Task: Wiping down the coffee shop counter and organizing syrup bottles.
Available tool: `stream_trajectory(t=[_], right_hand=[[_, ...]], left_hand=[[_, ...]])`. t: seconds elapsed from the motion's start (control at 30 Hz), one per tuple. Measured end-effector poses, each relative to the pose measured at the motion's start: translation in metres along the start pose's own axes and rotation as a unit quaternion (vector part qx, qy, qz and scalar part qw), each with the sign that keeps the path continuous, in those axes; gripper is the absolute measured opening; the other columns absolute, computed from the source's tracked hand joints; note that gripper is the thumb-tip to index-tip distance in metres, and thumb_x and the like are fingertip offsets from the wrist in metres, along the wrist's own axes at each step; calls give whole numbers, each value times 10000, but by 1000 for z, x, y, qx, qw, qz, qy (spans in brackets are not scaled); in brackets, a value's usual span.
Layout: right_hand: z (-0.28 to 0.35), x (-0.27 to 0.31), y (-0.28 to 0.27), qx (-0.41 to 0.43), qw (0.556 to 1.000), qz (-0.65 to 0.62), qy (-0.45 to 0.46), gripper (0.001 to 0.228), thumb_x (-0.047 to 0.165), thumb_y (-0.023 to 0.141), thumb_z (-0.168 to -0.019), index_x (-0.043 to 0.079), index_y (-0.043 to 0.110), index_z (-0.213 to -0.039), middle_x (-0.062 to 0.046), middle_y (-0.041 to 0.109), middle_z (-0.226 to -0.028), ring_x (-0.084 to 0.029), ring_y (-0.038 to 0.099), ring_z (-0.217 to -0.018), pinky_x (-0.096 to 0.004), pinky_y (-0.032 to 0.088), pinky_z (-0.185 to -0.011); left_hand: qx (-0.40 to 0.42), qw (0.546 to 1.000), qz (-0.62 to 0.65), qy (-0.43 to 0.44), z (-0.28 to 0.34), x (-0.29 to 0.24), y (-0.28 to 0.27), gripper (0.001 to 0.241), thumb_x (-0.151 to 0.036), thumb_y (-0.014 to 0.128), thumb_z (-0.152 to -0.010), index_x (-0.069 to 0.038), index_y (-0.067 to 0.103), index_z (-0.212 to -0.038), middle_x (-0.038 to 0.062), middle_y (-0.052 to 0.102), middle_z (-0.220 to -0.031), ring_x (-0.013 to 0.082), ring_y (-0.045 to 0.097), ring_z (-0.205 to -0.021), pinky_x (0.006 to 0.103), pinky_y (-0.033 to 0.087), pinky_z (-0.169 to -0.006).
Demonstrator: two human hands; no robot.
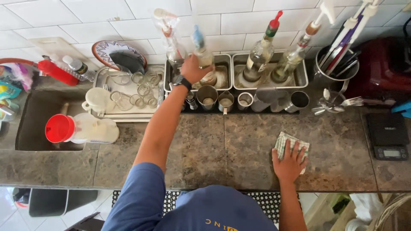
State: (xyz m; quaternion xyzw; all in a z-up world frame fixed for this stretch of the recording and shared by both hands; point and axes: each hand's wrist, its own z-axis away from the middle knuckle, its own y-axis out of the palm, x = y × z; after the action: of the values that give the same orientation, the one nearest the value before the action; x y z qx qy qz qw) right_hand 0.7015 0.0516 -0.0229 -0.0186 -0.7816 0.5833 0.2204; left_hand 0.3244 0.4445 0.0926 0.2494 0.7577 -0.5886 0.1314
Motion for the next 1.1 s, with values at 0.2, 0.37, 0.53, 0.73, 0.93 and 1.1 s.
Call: stream_trajectory(t=[0.2, 0.37, 0.53, 0.73, 0.93, 1.1], right_hand=[[0, 2, -3, -25, 999, 15, -30, 747, 622, 445, -1056, 172, 416, -1651, -246, 334, -1695, -537, 280, -1529, -715, 195, -1165], [-1, 4, -6, -6, 999, 38, -26, 806, 628, 406, -1009, 108, 465, -1622, -201, 346, -1712, -519, 291, -1537, -674, 205, -1182], [-3, -3, -2, 46, 998, 41, -10, 828, 653, 379, -990, 159, 367, -1654, -179, 253, -1739, -485, 199, -1565, -694, 177, -1168], [-2, 4, -8, -24, 997, 51, -44, 792, 630, 421, -1023, 105, 494, -1611, -228, 386, -1689, -513, 325, -1517, -690, 239, -1152], [-4, 6, -11, -43, 997, 50, -48, 761, 591, 494, -1007, 80, 547, -1569, -224, 427, -1660, -517, 351, -1503, -664, 248, -1165], [-3, 5, -8, -67, 994, 64, -57, 748, 592, 484, -1018, 90, 571, -1565, -217, 473, -1647, -513, 408, -1484, -671, 280, -1148]], left_hand=[[57, 997, 7, -49, 21, 2, -44, 827, -594, 928, -681, -129, 566, -1261, 200, 697, -1181, 469, 703, -1091, 607, 576, -941], [44, 998, 39, 13, 39, -6, -70, 924, -458, 861, -773, 20, 444, -1445, 229, 715, -1147, 403, 710, -968, 475, 575, -815], [77, 996, 3, -39, 40, -8, -60, 1114, -548, 850, -806, 94, 272, -1510, 267, 677, -1174, 403, 710, -1002, 473, 595, -855], [-9, 1000, 12, -4, 50, -16, -56, 988, -507, 834, -834, 68, 365, -1485, 267, 694, -1077, 420, 711, -885, 483, 586, -743], [20, 999, -7, -40, 52, -24, -62, 1073, -498, 818, -840, 2, 229, -1584, 231, 749, -1111, 420, 739, -935, 479, 599, -760], [2, 998, -27, -52, 49, -28, -62, 1061, -573, 804, -861, 33, 273, -1550, 219, 731, -820, 415, 710, -684, 484, 566, -613]])
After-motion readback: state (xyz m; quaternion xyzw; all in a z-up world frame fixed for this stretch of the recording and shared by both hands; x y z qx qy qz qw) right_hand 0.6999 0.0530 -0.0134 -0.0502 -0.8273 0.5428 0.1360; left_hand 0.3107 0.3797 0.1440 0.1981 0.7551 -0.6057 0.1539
